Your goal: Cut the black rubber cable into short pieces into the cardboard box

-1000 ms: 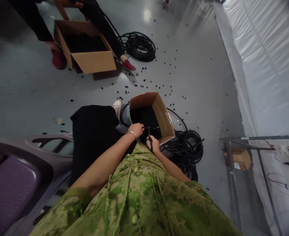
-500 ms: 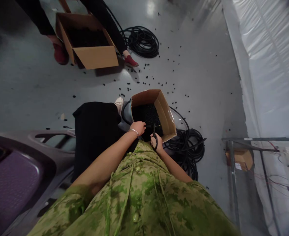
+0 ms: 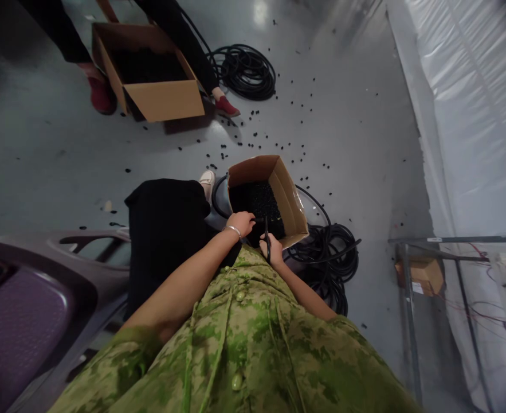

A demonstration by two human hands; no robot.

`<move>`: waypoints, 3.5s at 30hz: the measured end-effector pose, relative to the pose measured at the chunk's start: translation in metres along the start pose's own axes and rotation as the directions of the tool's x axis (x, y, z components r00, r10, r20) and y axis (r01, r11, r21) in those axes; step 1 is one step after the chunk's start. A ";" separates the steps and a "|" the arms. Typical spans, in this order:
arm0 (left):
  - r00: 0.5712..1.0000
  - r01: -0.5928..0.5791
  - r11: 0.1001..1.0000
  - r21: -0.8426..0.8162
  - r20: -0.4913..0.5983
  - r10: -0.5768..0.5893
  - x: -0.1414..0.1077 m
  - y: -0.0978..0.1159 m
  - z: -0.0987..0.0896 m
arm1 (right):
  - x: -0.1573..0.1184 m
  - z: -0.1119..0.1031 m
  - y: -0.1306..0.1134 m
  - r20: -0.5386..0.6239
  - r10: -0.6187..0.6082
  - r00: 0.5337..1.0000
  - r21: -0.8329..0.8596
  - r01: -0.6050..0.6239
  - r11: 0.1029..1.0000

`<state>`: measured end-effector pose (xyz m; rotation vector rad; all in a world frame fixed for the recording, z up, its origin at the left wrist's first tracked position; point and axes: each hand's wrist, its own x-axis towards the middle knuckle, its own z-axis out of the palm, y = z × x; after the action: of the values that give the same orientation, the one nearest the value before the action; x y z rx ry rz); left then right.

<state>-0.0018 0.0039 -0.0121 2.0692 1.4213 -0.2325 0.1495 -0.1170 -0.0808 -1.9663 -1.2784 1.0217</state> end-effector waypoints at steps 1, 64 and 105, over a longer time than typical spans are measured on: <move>1.000 0.002 1.000 0.002 -0.005 -0.002 -0.001 0.001 -0.001 | -0.001 -0.001 -0.002 -0.006 -0.006 1.000 -0.007 0.006 1.000; 0.990 -0.072 0.996 0.055 -0.118 0.078 -0.007 0.006 -0.007 | -0.009 -0.014 -0.017 0.116 -0.004 0.993 0.083 -0.006 0.997; 1.000 0.017 1.000 0.026 -0.008 -0.017 -0.006 0.011 -0.008 | -0.003 -0.003 -0.007 0.014 -0.075 0.997 -0.028 0.075 0.997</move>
<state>0.0041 0.0013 0.0013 2.0823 1.4481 -0.2514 0.1473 -0.1170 -0.0727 -1.9208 -1.3702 0.9858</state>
